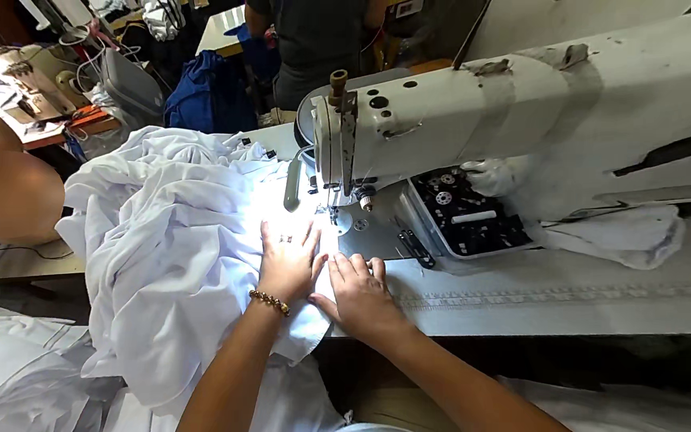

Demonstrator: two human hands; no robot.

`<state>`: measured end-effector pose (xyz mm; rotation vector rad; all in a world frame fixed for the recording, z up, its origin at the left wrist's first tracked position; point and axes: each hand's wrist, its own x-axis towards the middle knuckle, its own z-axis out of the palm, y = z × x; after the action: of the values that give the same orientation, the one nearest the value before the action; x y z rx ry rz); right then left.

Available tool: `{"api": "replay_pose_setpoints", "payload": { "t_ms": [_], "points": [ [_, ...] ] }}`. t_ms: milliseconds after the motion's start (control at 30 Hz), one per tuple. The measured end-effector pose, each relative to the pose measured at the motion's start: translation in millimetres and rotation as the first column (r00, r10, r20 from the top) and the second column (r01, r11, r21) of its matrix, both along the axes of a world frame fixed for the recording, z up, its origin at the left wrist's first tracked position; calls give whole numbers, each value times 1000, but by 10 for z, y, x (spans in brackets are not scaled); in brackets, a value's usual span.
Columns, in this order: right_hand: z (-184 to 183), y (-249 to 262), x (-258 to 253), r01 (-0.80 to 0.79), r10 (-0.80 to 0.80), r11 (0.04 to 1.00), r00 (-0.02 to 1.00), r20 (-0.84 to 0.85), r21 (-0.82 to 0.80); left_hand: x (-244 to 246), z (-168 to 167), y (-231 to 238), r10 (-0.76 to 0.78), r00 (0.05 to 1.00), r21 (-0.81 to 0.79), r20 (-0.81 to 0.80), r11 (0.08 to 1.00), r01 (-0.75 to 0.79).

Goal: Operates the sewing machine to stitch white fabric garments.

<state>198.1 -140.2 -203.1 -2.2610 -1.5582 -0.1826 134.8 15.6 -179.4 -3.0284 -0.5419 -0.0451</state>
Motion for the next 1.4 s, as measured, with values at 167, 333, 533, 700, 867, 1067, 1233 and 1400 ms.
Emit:
{"api": "replay_pose_setpoints", "payload": {
  "t_ms": [167, 333, 533, 700, 867, 1067, 1233, 1400],
  "points": [
    [119, -161, 223, -39, 54, 992, 991, -123, 121, 21, -21, 3, -66, 984, 56, 165, 997, 58],
    [557, -614, 1085, 85, -50, 980, 981, -187, 181, -28, 112, -23, -113, 943, 35, 313, 994, 108],
    [703, -822, 1857, 176, -190, 980, 968, -166, -95, -149, 208, -208, -110, 897, -36, 428, 990, 138],
    [533, -517, 1888, 148, -182, 953, 977, -110, -263, -213, 175, -318, -115, 890, -40, 442, 988, 147],
    [528, -480, 1863, 252, -284, 945, 949, -137, -210, -306, 209, -309, -97, 890, -50, 446, 990, 133],
    [502, -585, 1903, 250, -268, 962, 939, -216, -106, -256, 190, -373, -87, 880, -107, 467, 982, 154],
    [401, -491, 1862, 208, -218, 966, 974, -55, -156, -192, 174, -459, -105, 883, -105, 457, 980, 171],
    [459, -522, 1876, 256, -271, 958, 955, -121, -128, -252, 198, -416, -97, 883, -121, 460, 978, 171]
  ]
}}
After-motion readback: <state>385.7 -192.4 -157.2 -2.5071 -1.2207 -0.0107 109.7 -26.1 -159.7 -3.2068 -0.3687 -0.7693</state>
